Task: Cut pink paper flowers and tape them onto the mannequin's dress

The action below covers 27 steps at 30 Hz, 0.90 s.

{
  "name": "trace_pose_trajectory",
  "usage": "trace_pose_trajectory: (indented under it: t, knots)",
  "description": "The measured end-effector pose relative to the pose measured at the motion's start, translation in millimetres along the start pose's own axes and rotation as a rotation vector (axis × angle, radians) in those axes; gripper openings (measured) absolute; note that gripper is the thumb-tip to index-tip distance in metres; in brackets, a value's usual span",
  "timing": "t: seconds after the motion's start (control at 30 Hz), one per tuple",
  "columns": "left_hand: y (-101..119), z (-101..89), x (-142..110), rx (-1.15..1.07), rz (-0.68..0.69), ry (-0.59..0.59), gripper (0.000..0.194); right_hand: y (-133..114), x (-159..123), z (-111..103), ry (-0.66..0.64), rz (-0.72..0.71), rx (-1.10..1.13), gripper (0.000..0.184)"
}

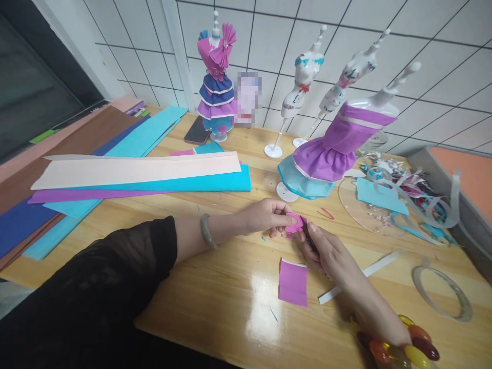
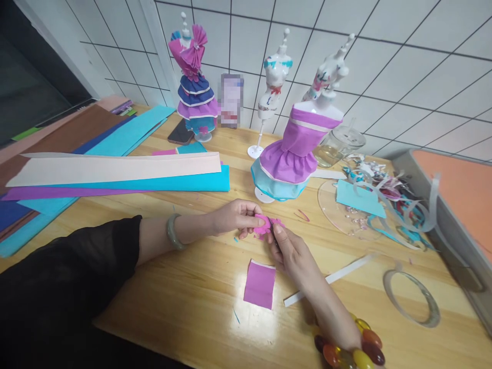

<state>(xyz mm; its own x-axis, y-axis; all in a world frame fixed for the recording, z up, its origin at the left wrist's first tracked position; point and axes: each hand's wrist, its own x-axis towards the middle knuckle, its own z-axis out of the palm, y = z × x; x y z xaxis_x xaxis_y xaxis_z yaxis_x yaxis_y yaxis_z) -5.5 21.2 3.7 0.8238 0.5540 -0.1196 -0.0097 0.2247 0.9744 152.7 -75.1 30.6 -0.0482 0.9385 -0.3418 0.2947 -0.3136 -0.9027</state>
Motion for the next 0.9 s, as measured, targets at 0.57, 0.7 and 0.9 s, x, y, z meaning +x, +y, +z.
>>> trace_pose_trajectory:
  t: [0.57,0.7,0.9]
  knots:
    - [0.2,-1.9,1.0,-0.028,-0.037,-0.027,0.038,-1.1,0.0,0.3,0.033,0.022,0.025,0.041]
    - [0.2,-1.6,1.1,-0.003,-0.04,-0.055,0.035,1.7,1.2,0.5,0.048,0.032,0.051,0.041]
    - [0.5,-0.5,-0.4,0.002,-0.02,-0.006,0.029,2.8,1.8,1.1,0.015,0.021,0.08,0.039]
